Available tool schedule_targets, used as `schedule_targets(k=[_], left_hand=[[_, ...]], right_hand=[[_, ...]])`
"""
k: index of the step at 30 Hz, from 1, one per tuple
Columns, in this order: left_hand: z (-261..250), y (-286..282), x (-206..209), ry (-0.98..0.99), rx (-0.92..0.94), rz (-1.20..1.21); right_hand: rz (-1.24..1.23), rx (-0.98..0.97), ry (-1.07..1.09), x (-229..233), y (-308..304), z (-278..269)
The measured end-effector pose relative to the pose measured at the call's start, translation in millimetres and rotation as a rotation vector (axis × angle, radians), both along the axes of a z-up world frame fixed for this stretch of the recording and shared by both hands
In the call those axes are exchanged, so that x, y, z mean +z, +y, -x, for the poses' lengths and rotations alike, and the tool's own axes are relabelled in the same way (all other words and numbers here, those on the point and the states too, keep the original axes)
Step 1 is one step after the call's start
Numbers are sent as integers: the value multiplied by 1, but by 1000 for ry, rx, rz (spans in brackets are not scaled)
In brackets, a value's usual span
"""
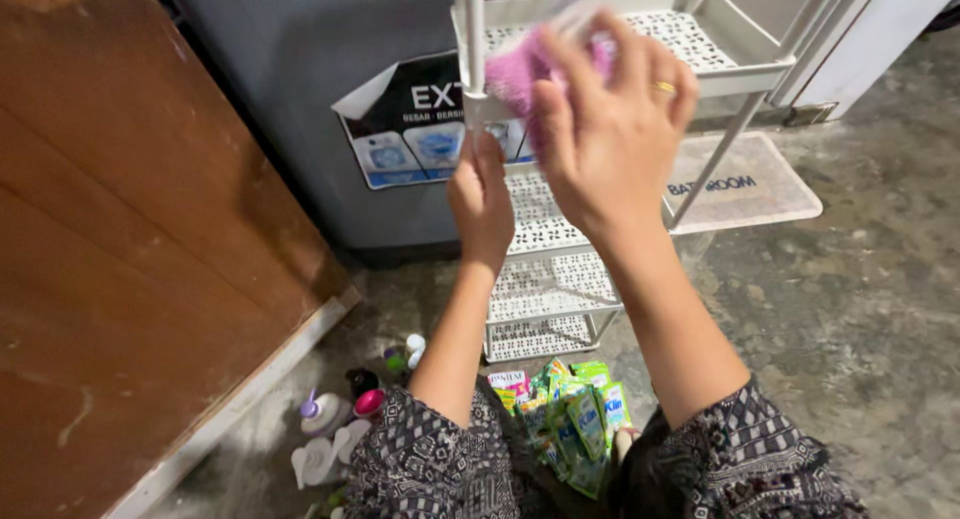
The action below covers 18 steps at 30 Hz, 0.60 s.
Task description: The person sits on the floor and wipes the shelves and vertical supports of a white plastic rack using a pink cloth. They clean each shelf individually, moving from the top shelf down to the bottom shelf, and also wipe the side supports of the rack.
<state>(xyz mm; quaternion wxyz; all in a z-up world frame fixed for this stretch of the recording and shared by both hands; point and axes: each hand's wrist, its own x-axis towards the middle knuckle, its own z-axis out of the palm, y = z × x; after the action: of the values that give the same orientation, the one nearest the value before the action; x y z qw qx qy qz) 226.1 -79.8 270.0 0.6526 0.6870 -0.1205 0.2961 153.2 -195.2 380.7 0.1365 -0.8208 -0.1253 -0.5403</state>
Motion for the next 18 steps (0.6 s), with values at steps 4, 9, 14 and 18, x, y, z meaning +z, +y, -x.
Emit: schedule_targets(k=[4,9,14,18], left_hand=[[-1,-4,-2,-86,73,-15],[-10,-5,-8,-165,243,-74],[-4,-7,-7,-105,183,-84],[-3,-9,-10,-115,200,-73]], right_hand=[[220,19,18,14,-2,-28],[421,166,-216,3,6,-55],[437,151,-187,-6,-29,-73],[388,59,-154,-16,-90,-79]])
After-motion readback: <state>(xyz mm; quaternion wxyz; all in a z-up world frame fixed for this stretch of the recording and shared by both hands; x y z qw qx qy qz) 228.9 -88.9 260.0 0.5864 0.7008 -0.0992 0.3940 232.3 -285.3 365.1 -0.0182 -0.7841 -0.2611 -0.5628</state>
